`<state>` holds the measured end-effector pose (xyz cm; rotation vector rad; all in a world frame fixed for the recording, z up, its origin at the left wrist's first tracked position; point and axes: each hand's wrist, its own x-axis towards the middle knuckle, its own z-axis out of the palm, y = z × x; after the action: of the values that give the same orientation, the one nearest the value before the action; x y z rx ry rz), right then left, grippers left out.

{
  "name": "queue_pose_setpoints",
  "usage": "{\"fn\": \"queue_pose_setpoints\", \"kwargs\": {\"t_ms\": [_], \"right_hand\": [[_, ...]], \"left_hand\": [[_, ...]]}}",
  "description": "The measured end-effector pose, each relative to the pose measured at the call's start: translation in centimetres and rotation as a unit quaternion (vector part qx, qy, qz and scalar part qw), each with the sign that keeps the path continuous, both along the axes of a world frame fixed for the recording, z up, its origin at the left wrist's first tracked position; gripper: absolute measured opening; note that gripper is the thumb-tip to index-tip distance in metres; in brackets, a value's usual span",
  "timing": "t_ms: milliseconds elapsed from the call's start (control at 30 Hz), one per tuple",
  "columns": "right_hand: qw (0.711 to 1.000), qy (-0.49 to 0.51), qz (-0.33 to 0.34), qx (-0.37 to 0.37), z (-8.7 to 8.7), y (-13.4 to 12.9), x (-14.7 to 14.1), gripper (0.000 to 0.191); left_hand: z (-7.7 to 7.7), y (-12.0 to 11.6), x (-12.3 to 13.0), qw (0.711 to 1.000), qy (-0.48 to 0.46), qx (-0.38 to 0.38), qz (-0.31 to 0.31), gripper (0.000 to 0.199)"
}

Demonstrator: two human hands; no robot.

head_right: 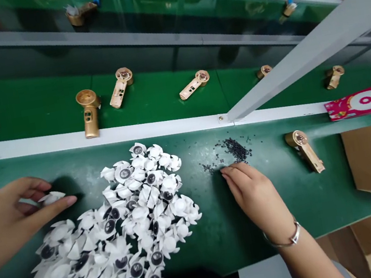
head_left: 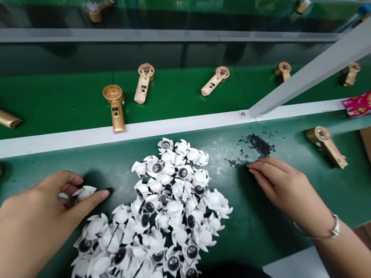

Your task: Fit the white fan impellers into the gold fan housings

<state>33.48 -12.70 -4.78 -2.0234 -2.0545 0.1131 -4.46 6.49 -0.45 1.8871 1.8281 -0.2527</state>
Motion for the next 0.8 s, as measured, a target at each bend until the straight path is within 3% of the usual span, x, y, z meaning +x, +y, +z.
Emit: {"fn": "queue_pose_setpoints", "kwargs": {"t_ms": [100, 200, 300, 400, 467, 533, 600, 700, 800], "right_hand": [[0.995, -0.061, 0.079, -0.021, 0.3, 0.8, 0.8, 0.017], [0.982, -0.112, 0.149, -0.023, 0.5, 1.4, 1.9, 0.017], [0.981, -0.101, 0.165, -0.034, 0.7, 2.4, 2.3, 0.013], [0.993, -0.007, 0.116, -0.023, 1.6, 4.3, 0.3, 0.007], [0.991, 0.094, 0.091, 0.003, 2.9, 6.2, -2.9, 0.005], [0.973, 0.203, 0.107, 0.021, 4.4, 8.3, -6.9, 0.009], [0.945, 0.292, 0.146, 0.016, 5.9, 10.0, -10.9, 0.011], [0.915, 0.358, 0.188, -0.009, 7.1, 11.7, -14.9, 0.013], [0.912, 0.362, 0.193, 0.005, 7.1, 12.1, -16.1, 0.013]], "left_hand": [[0.3, -0.1, 0.4, 0.996, 0.068, -0.005, -0.06, 0.046], [0.6, -0.1, 0.1, 0.996, 0.054, -0.007, -0.077, 0.04], [0.9, -0.3, -0.4, 0.999, 0.012, 0.02, -0.046, 0.04], [1.0, -1.2, -0.1, 0.988, -0.135, 0.07, 0.025, 0.041], [1.0, -2.2, 0.8, 0.947, -0.306, 0.069, 0.062, 0.038], [0.9, -3.3, 2.0, 0.87, -0.485, 0.016, 0.082, 0.034], [0.9, -4.3, 3.1, 0.791, -0.602, -0.039, 0.105, 0.033], [0.8, -5.2, 3.9, 0.708, -0.686, -0.087, 0.141, 0.034], [0.7, -5.4, 3.8, 0.672, -0.714, -0.112, 0.161, 0.036]]}}
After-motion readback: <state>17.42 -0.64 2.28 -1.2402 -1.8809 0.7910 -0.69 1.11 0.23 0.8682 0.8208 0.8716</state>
